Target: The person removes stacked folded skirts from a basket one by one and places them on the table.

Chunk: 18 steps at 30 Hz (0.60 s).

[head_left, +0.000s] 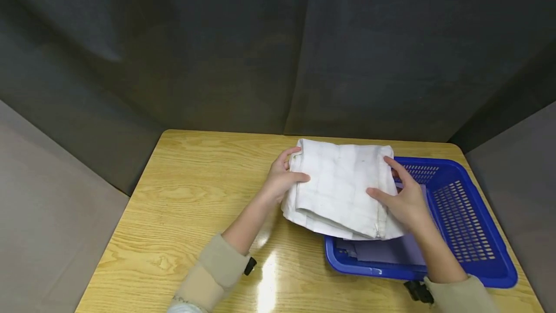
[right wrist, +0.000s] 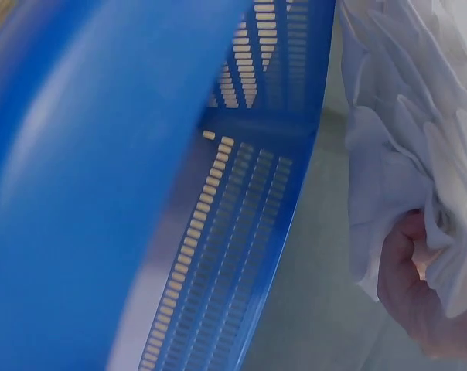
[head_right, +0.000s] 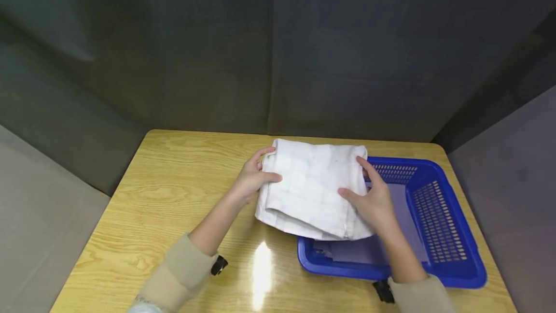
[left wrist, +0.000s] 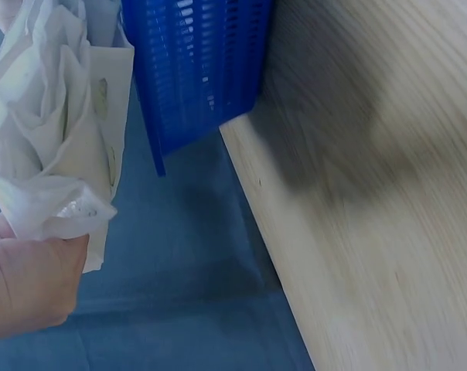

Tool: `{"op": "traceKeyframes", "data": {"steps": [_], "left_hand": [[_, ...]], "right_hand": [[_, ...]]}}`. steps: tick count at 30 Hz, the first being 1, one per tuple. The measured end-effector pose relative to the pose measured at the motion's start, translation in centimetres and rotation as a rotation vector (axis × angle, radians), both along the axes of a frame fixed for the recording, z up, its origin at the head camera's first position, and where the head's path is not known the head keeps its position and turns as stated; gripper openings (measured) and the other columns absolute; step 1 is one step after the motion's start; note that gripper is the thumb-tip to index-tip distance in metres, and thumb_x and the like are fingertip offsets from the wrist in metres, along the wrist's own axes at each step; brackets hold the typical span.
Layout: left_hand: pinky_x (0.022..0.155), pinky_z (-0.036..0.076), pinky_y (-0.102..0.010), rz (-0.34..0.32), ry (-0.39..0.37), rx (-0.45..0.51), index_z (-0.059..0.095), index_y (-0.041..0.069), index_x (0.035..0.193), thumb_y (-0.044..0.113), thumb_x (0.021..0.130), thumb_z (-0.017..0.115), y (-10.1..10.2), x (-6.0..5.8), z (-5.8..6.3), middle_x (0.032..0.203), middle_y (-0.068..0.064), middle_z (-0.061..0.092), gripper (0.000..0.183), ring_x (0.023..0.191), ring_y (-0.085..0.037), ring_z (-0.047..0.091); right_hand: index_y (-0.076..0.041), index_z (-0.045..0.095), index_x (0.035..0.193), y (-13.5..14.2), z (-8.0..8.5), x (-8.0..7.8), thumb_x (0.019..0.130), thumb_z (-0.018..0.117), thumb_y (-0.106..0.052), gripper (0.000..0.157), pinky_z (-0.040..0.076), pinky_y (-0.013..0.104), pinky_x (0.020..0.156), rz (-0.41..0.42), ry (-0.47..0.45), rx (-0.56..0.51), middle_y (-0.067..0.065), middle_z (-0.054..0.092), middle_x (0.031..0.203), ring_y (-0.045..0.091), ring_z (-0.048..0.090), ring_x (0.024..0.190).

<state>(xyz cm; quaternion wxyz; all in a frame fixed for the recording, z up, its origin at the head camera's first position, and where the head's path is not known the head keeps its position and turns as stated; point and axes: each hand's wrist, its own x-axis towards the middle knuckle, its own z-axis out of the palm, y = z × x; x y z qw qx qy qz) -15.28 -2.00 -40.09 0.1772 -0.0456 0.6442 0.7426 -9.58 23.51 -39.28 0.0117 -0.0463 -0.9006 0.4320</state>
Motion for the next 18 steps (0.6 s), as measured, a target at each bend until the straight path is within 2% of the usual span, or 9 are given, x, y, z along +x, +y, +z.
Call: {"op": "traceKeyframes", "data": {"steps": [7, 18], "left_hand": [[0.074, 0.052, -0.037, -0.017, 0.004, -0.037, 0.04, 0.019, 0.133, -0.013, 0.071, 0.064, -2.0, -0.2, 0.5, 0.117, -0.016, 0.053, 0.074, 0.094, -0.029, 0.058], [0.072, 0.053, -0.038, 0.011, -0.011, -0.03, 0.042, 0.021, 0.131, -0.014, 0.07, 0.064, -4.7, -0.6, 0.0, 0.118, -0.015, 0.052, 0.073, 0.093, -0.03, 0.058]], "right_hand": [[-0.016, 0.026, 0.144, -1.9, 0.2, -0.3, 0.078, 0.071, -0.026, 0.081, 0.043, 0.048, 0.079, -0.013, 0.005, -0.036, 0.026, 0.04, 0.126, 0.042, 0.05, 0.098], [-0.013, 0.03, 0.142, -4.6, 0.0, -0.9, 0.075, 0.073, -0.016, 0.079, 0.045, 0.045, 0.08, 0.011, 0.051, -0.091, 0.023, 0.045, 0.124, 0.036, 0.052, 0.098]]}}
